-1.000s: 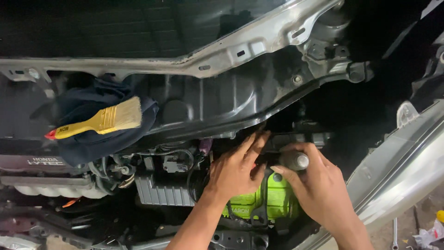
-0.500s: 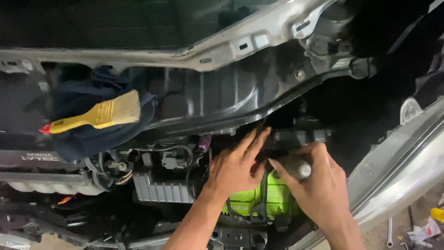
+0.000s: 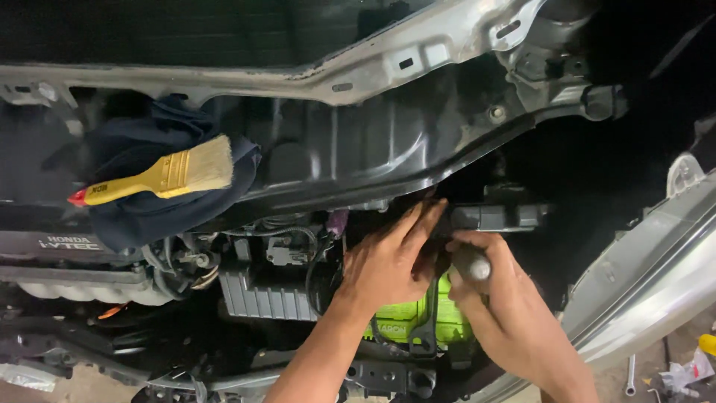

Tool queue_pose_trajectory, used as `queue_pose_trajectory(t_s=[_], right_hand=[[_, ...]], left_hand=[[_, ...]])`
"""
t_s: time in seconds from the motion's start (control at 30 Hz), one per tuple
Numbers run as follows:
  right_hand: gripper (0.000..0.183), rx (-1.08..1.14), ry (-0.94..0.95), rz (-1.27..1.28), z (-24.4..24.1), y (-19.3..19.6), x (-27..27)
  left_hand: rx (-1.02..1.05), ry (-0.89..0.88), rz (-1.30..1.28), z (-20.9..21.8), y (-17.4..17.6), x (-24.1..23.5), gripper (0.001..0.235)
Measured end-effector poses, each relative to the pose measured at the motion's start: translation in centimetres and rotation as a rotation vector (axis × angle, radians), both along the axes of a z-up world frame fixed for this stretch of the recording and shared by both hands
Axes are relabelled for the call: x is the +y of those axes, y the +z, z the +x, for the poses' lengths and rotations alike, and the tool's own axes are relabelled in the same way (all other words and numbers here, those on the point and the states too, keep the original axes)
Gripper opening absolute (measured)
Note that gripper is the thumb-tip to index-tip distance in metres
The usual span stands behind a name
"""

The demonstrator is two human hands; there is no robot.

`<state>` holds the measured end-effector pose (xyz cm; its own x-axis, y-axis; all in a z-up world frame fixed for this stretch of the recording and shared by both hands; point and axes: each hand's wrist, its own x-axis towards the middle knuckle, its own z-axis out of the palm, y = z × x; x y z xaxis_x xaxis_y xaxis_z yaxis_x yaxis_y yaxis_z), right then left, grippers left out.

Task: The person cleans the front frame and engine bay of a car using a brush and a cloth. They then use a screwdriver to loosen and remove bolts from a plastic cover near the battery and engine, detaching the cover and setting it aside.

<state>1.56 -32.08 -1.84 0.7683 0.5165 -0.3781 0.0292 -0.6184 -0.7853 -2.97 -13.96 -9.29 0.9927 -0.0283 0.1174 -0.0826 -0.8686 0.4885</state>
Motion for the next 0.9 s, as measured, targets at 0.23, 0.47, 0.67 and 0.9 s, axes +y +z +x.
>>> queue_pose_trajectory(t_s=[0.23, 0.47, 0.67, 0.9], right_hand=[[0.049, -0.619, -0.163, -0.131, -0.2, -3.0, 0.1], [0.028, -0.414, -0.122, 0.051, 0.3, -0.8, -0.5], [0.040, -0.174, -0.012, -0.079, 1.0, 0.1, -1.3], [0.038, -0.355, -0.103, -0.035, 0.3, -1.4, -0.7]], left_hand=[[0.025, 0.045, -0.005, -0.1, 0.3, -0.1, 0.076], [0.029, 0.006, 0.023, 0.1, 0.6, 0.0, 0.077], [0.045, 0.006, -0.001, 0.0, 0.4, 0.0, 0.078], [0.003, -0.006, -0.001, 0.1, 0.5, -0.1, 0.072]])
